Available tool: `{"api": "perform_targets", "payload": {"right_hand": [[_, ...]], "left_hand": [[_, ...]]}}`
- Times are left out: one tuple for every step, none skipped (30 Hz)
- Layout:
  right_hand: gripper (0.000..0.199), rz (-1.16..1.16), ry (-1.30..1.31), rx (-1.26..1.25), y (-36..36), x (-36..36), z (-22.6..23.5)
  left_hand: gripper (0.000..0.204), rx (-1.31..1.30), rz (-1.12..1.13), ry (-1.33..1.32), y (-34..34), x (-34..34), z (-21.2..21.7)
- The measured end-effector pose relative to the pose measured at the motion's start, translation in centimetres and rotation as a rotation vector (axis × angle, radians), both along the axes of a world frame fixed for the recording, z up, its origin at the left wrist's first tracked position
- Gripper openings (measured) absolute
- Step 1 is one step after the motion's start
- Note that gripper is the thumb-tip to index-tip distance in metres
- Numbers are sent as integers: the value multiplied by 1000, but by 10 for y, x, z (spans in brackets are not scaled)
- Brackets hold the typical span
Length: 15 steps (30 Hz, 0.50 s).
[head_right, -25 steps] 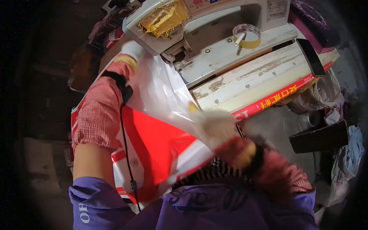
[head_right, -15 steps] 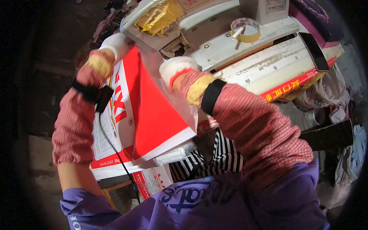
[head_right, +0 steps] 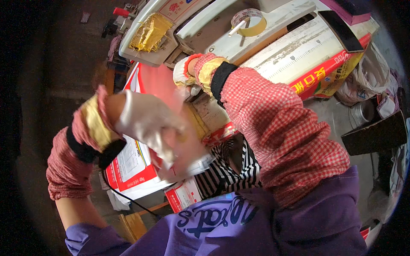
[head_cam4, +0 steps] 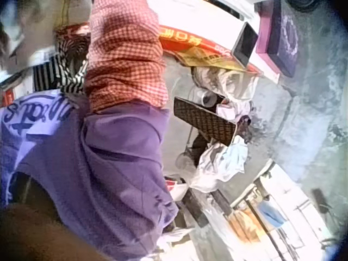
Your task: Sealing industrial fertilizer bags using a sewing and sealing machine.
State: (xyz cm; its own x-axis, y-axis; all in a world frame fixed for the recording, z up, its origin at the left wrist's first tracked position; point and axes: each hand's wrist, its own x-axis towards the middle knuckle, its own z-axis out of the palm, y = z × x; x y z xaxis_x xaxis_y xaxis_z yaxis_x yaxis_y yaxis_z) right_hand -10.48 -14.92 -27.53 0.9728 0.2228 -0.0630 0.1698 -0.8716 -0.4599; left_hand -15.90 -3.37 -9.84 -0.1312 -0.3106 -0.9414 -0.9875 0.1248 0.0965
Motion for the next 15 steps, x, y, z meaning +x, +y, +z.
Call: {"api": "perform_targets", "payload": {"right_hand": [[23,44,-52,-128,0,-2,2],[23,-18,-6,15,0,-4,4],[23,-100,81,135,0,-8,7],[25,-125,140,213,2,-11,11],[27,-130,131,213,4,-15,14],[28,-211,217,320,7,-19,16],[30,-230,243,364,9,-22,18],[31,-284,267,393,12,-24,20],[27,-315,307,464,14,-25,20],[23,-393,309,538,16,-25,21],[21,-359,274,439,18,-25,21],[19,-294,231,260,20,-24,20],[17,-297,197,235,25,-24,18],[21,-299,188,294,29,-28,15],[19,-251,178,293,38,-31,12]], "left_hand": [[45,-13,58,98,2,16,7],[41,-16,154,164,5,32,14],[25,-43,349,372,6,46,16],[28,-88,801,668,16,53,19],[30,-174,907,367,17,59,27],[33,-229,995,51,23,59,34],[35,-176,833,-35,29,53,38],[38,-128,668,-85,34,45,42],[47,99,362,-2,38,32,46],[50,203,183,-627,54,11,47],[50,294,120,-694,61,-7,43],[46,318,80,-633,67,-22,42],[39,404,25,-652,71,-36,32],[27,393,-50,-628,76,-49,24],[18,428,-246,-421,78,-60,12]]}}
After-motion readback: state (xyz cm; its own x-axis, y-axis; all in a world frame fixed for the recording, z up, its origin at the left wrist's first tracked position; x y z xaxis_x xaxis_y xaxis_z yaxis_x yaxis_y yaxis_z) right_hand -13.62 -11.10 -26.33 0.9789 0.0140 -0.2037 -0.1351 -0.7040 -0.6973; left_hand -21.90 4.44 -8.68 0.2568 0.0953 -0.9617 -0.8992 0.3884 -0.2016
